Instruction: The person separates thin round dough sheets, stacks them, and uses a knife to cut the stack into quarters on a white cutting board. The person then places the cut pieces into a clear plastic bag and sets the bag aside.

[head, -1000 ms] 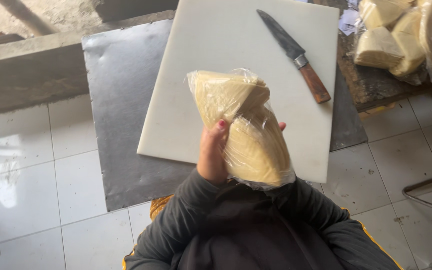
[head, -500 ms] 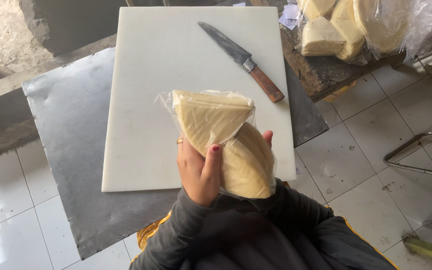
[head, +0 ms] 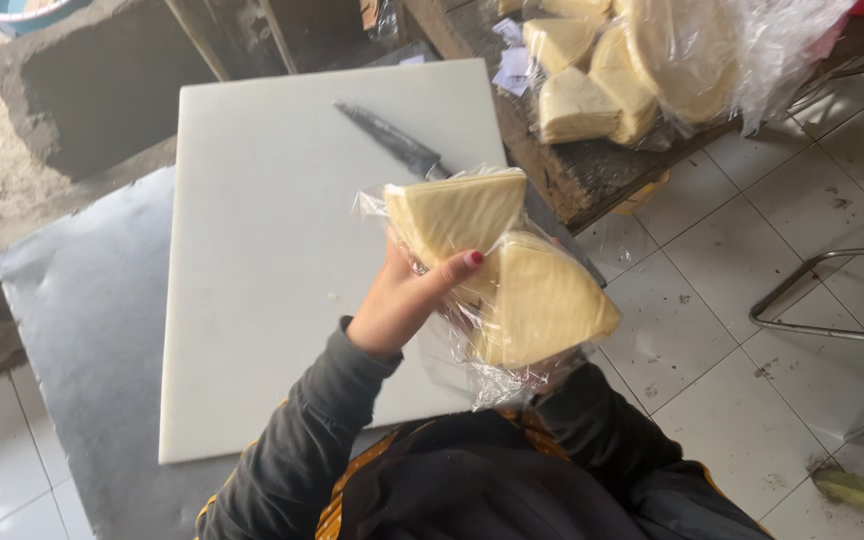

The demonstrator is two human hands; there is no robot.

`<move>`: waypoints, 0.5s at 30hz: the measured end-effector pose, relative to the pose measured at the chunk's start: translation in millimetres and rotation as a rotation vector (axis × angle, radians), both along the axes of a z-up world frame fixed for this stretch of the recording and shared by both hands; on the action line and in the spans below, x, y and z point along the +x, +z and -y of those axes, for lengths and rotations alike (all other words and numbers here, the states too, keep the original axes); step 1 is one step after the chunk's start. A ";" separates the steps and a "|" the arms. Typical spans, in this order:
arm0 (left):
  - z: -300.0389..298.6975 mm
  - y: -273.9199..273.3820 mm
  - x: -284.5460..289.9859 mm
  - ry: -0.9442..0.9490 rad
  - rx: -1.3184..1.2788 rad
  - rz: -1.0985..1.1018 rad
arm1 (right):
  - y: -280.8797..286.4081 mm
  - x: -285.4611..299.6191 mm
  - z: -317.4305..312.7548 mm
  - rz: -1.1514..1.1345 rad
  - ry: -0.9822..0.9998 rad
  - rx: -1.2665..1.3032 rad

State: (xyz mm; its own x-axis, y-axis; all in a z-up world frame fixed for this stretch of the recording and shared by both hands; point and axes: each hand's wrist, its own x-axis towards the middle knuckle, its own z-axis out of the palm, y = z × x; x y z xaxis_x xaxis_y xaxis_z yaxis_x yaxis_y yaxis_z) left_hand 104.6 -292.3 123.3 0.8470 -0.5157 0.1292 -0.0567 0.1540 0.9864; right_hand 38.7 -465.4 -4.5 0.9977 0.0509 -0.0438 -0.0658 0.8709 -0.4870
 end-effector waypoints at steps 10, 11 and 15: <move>76.6 -43.7 38.6 0.007 -0.610 -0.483 | 49.0 37.9 90.5 -0.107 -0.063 -0.278; 85.5 -46.5 46.5 0.031 -0.632 -0.471 | 54.6 42.5 95.4 -0.140 -0.052 -0.142; 127.8 -65.5 87.7 0.108 -0.653 -0.492 | 64.9 54.3 112.9 -0.187 -0.180 0.079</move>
